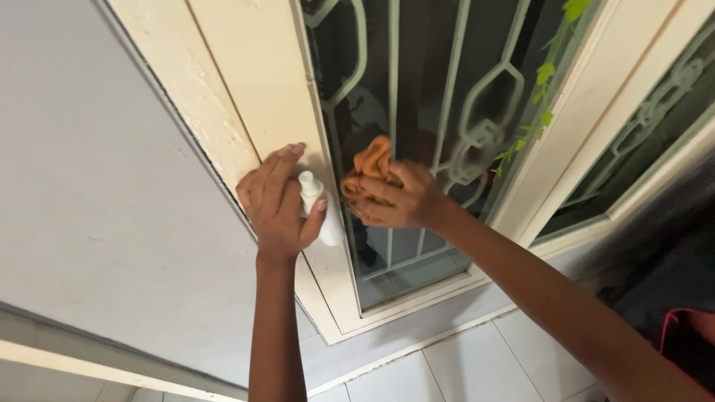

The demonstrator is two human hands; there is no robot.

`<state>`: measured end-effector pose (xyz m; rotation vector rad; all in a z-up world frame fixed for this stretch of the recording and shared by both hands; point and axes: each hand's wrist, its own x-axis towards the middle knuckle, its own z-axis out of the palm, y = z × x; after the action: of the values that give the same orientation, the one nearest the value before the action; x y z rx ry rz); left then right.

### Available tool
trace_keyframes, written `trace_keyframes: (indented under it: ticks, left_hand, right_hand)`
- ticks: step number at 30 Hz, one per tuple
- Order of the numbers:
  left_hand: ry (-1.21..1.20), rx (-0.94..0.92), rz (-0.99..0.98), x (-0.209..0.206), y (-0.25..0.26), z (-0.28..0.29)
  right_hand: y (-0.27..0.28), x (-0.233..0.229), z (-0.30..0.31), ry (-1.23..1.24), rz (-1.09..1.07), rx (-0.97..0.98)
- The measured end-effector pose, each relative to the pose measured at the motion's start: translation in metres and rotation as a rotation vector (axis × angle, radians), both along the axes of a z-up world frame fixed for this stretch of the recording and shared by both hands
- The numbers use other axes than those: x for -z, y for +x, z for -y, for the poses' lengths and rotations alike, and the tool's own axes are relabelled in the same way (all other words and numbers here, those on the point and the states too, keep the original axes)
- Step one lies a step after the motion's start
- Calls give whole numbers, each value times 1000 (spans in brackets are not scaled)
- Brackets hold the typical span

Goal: Cleaning a glass door using a spray bottle and a cloth.

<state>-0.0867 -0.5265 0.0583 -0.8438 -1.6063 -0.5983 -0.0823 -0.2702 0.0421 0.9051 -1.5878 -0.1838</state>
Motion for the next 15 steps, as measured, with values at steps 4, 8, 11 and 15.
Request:
trace_keyframes:
  ticks: [4,8,11,15]
  left_hand:
    - [12,31,70,-5,5,-6]
    - [98,178,235,-13,30,-9]
    - [217,318,322,-5,45,-17]
    - [423,476,512,27,38,-24]
  right_hand:
    - [3,18,-29,1,13,82]
    - [11,-14,-16,-299,43,107]
    - [14,-39,11,-371,87,73]
    - [-3,-23,27,-304,-36,-15]
